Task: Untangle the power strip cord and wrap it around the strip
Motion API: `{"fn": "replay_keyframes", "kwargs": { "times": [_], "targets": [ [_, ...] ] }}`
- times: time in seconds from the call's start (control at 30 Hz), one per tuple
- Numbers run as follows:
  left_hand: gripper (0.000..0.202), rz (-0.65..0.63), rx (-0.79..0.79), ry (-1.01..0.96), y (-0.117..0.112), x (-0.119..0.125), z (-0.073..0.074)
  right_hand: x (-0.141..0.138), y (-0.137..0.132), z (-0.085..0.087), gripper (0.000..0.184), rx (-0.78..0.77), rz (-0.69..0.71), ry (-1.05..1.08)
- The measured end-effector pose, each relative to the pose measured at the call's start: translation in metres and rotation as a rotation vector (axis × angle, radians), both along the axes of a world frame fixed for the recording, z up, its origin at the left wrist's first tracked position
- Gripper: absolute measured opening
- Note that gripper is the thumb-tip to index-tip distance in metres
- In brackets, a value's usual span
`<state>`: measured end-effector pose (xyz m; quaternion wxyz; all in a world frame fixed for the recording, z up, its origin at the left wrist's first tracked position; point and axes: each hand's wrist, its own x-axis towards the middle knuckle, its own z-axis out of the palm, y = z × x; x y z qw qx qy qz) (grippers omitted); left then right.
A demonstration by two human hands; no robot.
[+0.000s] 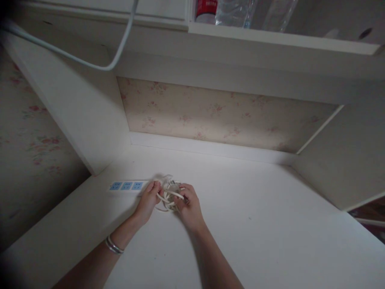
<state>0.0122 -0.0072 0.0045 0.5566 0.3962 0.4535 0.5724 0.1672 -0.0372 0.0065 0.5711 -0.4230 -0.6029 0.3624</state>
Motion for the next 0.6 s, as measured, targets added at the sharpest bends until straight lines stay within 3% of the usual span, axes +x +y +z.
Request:
{"fn": "replay_keyframes", "kwargs": {
  "times": [0.23,0.4,0.6],
  "targets": [
    [0.029,-0.092,0.117,-0.091,-0.004,-0.006,0.012,-0.001,0.006,-0.003,0.042,-0.305,-0.089,0.261],
    [0.015,-0.13,0.102,-0.154,-0.008,-0.009,0.018,0.003,0.007,-0.005,0.038,-0.259,-0.196,0.235],
    [0.016,-0.122,0.121,-0.163,-0.008,-0.01,0.021,0.012,0.009,-0.007,0.015,-0.088,-0.274,0.184]
  ]
}}
